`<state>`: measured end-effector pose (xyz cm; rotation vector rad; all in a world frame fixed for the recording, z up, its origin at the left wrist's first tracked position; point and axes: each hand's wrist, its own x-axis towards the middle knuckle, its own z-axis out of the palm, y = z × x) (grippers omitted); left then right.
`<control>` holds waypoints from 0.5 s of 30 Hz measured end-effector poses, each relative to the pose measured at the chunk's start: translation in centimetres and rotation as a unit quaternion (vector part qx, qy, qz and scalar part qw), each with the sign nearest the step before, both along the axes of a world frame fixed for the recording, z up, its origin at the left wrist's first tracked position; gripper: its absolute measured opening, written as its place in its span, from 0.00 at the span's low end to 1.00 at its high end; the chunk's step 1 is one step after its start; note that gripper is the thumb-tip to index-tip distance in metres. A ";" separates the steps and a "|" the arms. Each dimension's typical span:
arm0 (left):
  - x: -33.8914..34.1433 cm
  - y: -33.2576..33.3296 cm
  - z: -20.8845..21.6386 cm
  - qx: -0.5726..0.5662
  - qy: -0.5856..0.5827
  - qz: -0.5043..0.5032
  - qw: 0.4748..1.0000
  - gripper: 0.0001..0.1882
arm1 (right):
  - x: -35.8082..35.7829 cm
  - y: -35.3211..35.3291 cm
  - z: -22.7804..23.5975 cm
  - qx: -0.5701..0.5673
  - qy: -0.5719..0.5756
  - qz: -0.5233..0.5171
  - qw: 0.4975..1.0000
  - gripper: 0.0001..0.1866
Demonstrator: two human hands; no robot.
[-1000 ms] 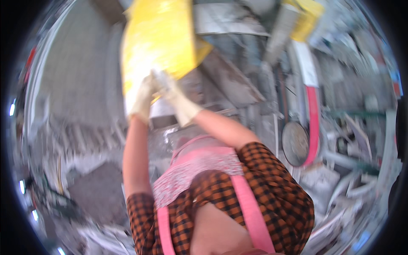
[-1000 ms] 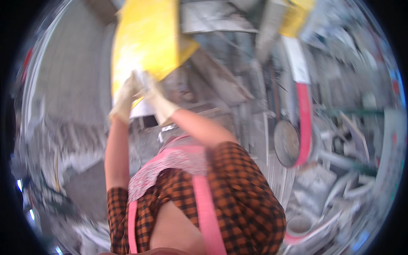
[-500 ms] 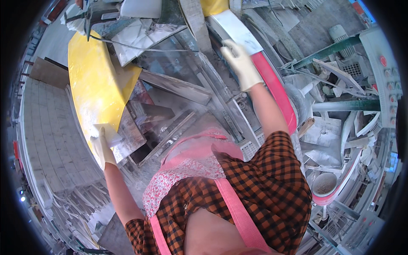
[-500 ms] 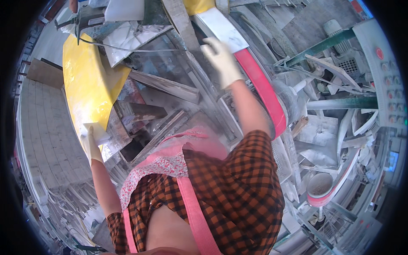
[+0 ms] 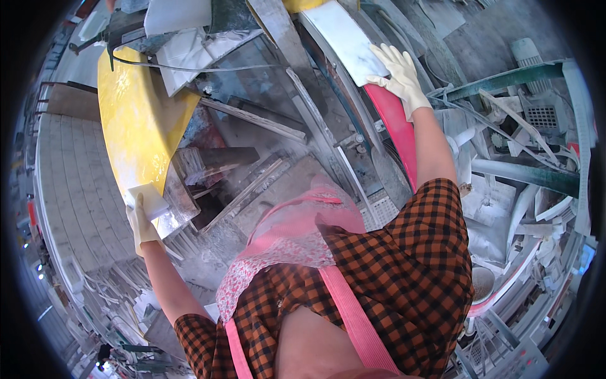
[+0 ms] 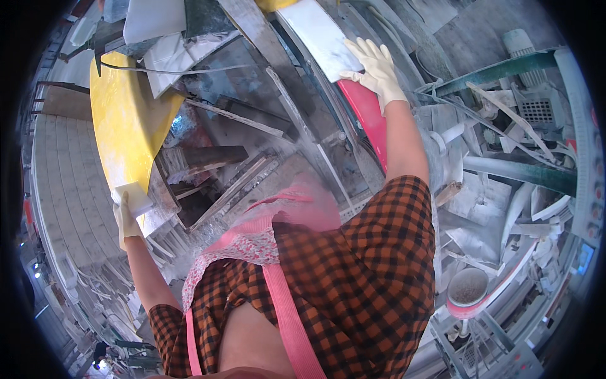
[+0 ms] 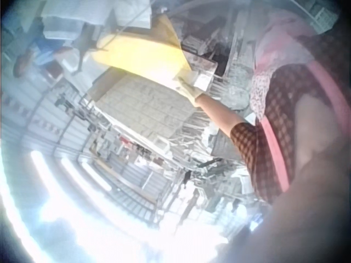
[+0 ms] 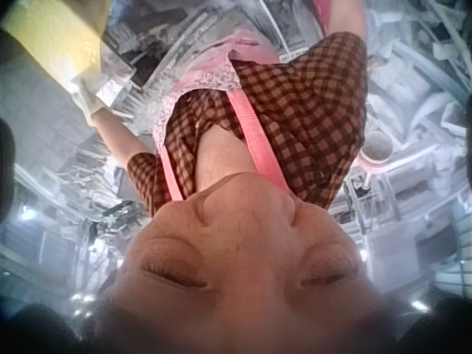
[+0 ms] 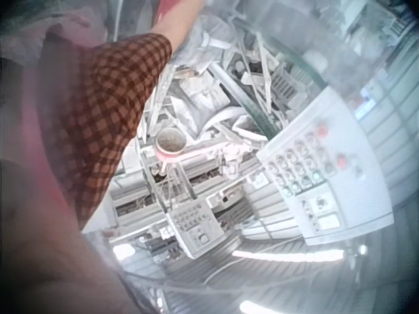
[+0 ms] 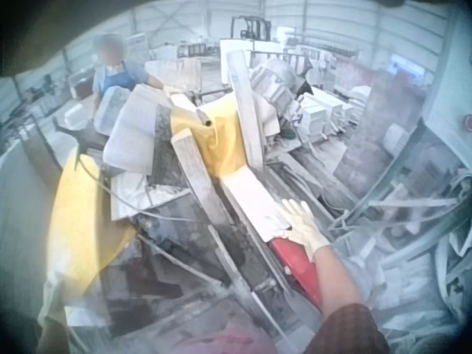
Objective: The person repeatedly picks up small white plaster panels, rubs their edges on a belt sander, and stacks them on a nearby pile. The person handles the panels one at a time and uses both hands to position and stabilize them during sanding.
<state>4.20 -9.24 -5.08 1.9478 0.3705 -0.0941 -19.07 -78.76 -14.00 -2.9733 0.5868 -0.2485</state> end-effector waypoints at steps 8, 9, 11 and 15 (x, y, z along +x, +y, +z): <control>0.4 0.7 -0.7 -0.009 -0.005 -0.009 1.000 0.32 | -1.5 2.3 4.1 0.080 -0.008 0.140 0.987 0.36; 0.4 0.7 -0.7 -0.016 -0.012 -0.009 1.000 0.32 | -1.0 4.1 3.4 -0.066 0.001 0.198 0.978 0.40; 0.4 0.9 -1.0 -0.016 -0.002 -0.011 1.000 0.32 | 0.6 6.9 1.7 -0.150 0.032 0.132 0.979 0.43; 1.3 1.7 -1.8 -0.029 -0.015 -0.014 0.999 0.31 | 2.6 8.2 -0.1 -0.276 0.085 0.009 0.957 0.38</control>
